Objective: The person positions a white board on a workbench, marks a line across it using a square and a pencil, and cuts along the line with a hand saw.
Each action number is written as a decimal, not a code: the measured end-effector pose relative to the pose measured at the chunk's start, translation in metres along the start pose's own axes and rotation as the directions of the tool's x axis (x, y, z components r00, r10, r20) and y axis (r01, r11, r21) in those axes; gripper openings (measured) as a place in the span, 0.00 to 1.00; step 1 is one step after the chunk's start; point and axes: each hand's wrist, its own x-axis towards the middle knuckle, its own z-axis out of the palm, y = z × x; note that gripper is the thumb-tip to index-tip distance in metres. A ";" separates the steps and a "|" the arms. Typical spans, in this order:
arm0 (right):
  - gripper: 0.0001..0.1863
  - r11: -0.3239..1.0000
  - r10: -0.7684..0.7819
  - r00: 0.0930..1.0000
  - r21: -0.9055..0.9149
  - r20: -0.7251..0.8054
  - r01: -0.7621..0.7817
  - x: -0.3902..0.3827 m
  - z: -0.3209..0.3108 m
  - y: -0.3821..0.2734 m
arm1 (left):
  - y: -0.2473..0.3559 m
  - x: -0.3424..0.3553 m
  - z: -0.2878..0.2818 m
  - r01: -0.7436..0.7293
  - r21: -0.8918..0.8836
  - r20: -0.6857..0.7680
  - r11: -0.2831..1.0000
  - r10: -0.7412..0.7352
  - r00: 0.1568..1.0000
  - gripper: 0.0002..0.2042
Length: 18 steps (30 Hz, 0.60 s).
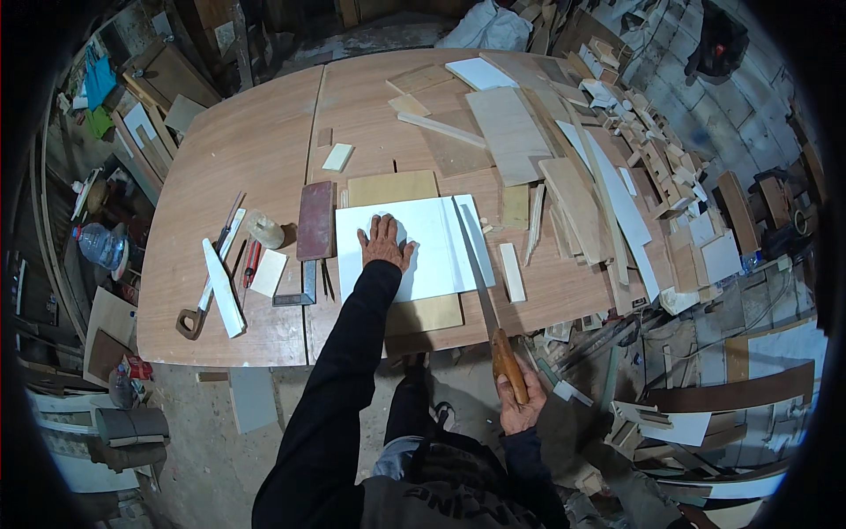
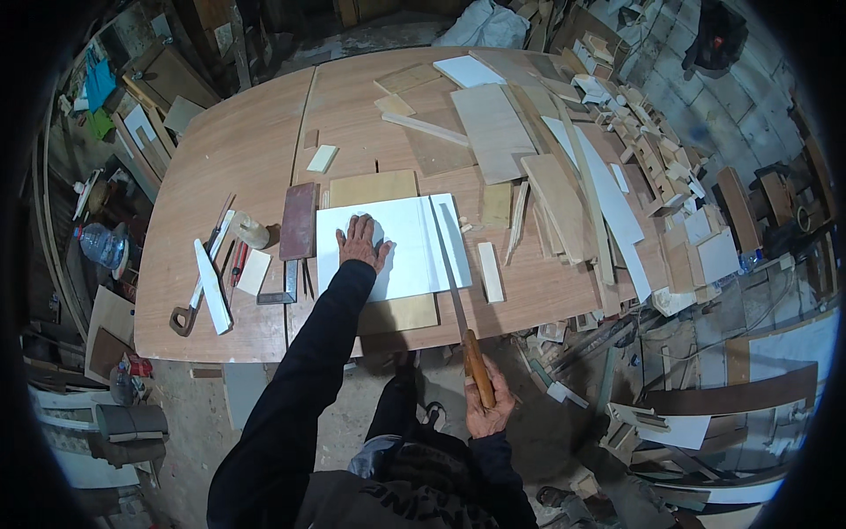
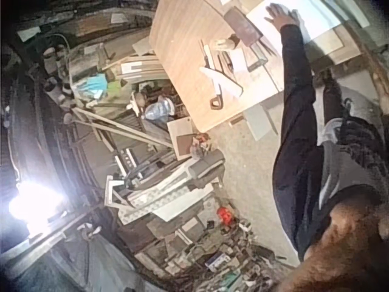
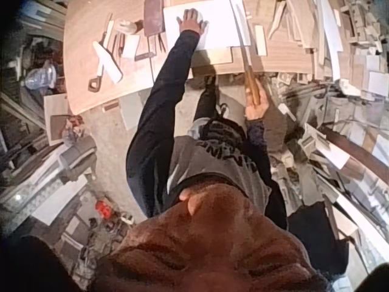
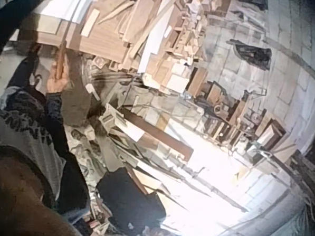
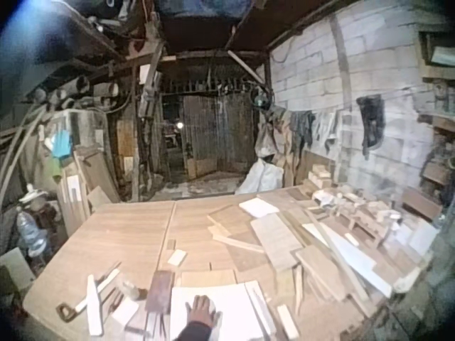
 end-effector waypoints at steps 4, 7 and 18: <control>0.21 1.000 0.007 1.000 0.016 -0.025 -0.006 -0.009 -0.003 0.010 | 0.001 -0.008 -0.008 0.097 0.106 -0.049 0.990 -0.092 0.995 0.33; 0.21 1.000 0.006 0.999 -0.003 -0.044 -0.006 -0.007 -0.003 0.008 | 0.002 -0.024 -0.005 0.386 0.020 -0.098 0.922 -0.382 0.919 0.35; 0.21 1.000 -0.010 0.999 -0.019 -0.043 0.009 0.016 0.016 0.017 | -0.002 -0.037 -0.003 0.375 -0.062 -0.076 0.925 -0.379 0.922 0.36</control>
